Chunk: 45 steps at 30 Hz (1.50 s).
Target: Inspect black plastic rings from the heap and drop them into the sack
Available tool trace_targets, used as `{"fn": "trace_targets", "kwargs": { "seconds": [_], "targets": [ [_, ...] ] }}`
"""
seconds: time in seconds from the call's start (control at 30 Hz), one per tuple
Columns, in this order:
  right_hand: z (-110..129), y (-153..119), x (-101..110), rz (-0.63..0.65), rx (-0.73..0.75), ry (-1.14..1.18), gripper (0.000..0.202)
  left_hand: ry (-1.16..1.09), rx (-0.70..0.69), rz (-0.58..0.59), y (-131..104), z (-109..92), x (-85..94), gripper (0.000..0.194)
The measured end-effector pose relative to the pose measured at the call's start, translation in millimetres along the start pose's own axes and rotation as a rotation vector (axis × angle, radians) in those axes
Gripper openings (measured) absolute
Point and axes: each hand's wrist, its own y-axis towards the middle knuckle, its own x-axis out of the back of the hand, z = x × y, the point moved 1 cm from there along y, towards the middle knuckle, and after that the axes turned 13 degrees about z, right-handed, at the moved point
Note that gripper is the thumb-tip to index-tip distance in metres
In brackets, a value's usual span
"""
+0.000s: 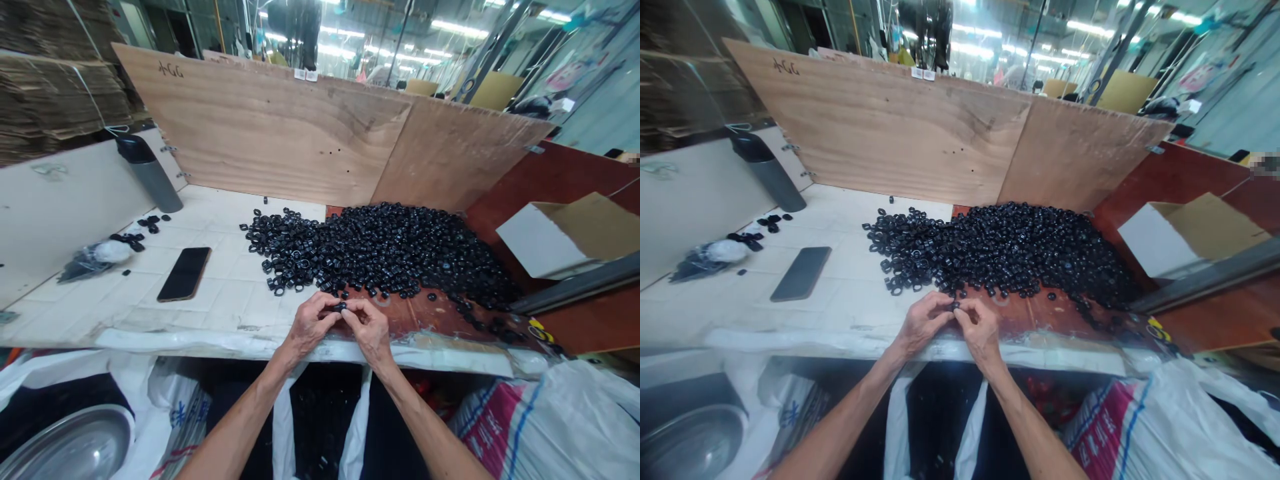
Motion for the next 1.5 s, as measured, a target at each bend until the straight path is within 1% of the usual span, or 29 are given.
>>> {"fn": "trace_targets", "kwargs": {
  "seconds": [0.1, 0.2, 0.3, 0.4, 0.47, 0.53, 0.6, 0.67, 0.77, 0.87, 0.93, 1.0, 1.07, 1.13, 1.2, 1.3, 1.37, 1.43, 1.5],
  "targets": [
    [1, 0, 1, 0.025, -0.009, -0.02, 0.023, 0.02, -0.015, -0.008, -1, 1, 0.3, 0.021],
    [5, 2, 5, 0.097, -0.009, -0.078, 0.02, 0.027, -0.044, 0.001, -2, 1, 0.0, 0.022],
    [10, 4, 10, 0.128, -0.039, -0.176, 0.021, 0.025, -0.067, 0.015, -3, -1, 0.3, 0.023],
    [14, 3, 10, 0.144, -0.005, -0.349, 0.035, 0.028, -0.075, 0.037, -3, -5, 1.4, 0.022],
    [15, 2, 9, 0.133, 0.019, -0.396, 0.04, 0.031, -0.071, 0.055, -2, -7, 1.9, 0.021],
    [13, -1, 7, 0.097, 0.018, -0.331, 0.032, 0.031, -0.065, 0.059, -2, -7, 2.0, 0.021],
    [11, -3, 5, 0.089, 0.023, -0.228, 0.024, 0.027, -0.063, 0.054, -2, -7, 1.6, 0.023],
    [9, -5, 5, 0.125, 0.043, -0.17, 0.027, 0.023, -0.058, 0.055, -2, -6, 1.0, 0.023],
    [8, -4, 8, 0.155, 0.056, -0.258, 0.022, 0.03, -0.055, 0.069, -2, -4, 0.2, 0.024],
    [10, -4, 11, 0.126, 0.067, -0.401, 0.037, 0.038, -0.049, 0.071, -3, -4, 0.1, 0.024],
    [12, -5, 11, 0.116, 0.068, -0.387, 0.035, 0.043, -0.035, 0.059, -2, -5, 0.4, 0.024],
    [13, -7, 10, 0.142, 0.066, -0.353, 0.032, 0.05, -0.022, 0.051, -2, -6, 0.9, 0.024],
    [13, -9, 9, 0.177, 0.071, -0.364, 0.037, 0.058, -0.011, 0.038, -1, -7, 1.7, 0.022],
    [12, -10, 9, 0.159, 0.073, -0.36, 0.037, 0.063, -0.004, 0.032, -1, -8, 2.3, 0.022],
    [11, -11, 9, 0.133, 0.058, -0.309, 0.028, 0.06, 0.004, 0.034, -1, -8, 2.5, 0.022],
    [11, -9, 10, 0.177, 0.024, -0.293, 0.028, 0.055, 0.008, 0.033, -2, -8, 2.7, 0.022],
    [10, -8, 11, 0.164, 0.015, -0.265, 0.025, 0.049, 0.009, 0.03, -1, -8, 3.0, 0.022],
    [10, -7, 10, 0.144, 0.004, -0.165, 0.021, 0.04, 0.001, 0.047, 0, -9, 3.3, 0.022],
    [10, -7, 8, 0.163, -0.036, -0.064, 0.024, 0.037, -0.023, 0.071, 0, -11, 2.9, 0.022]
  ]
}}
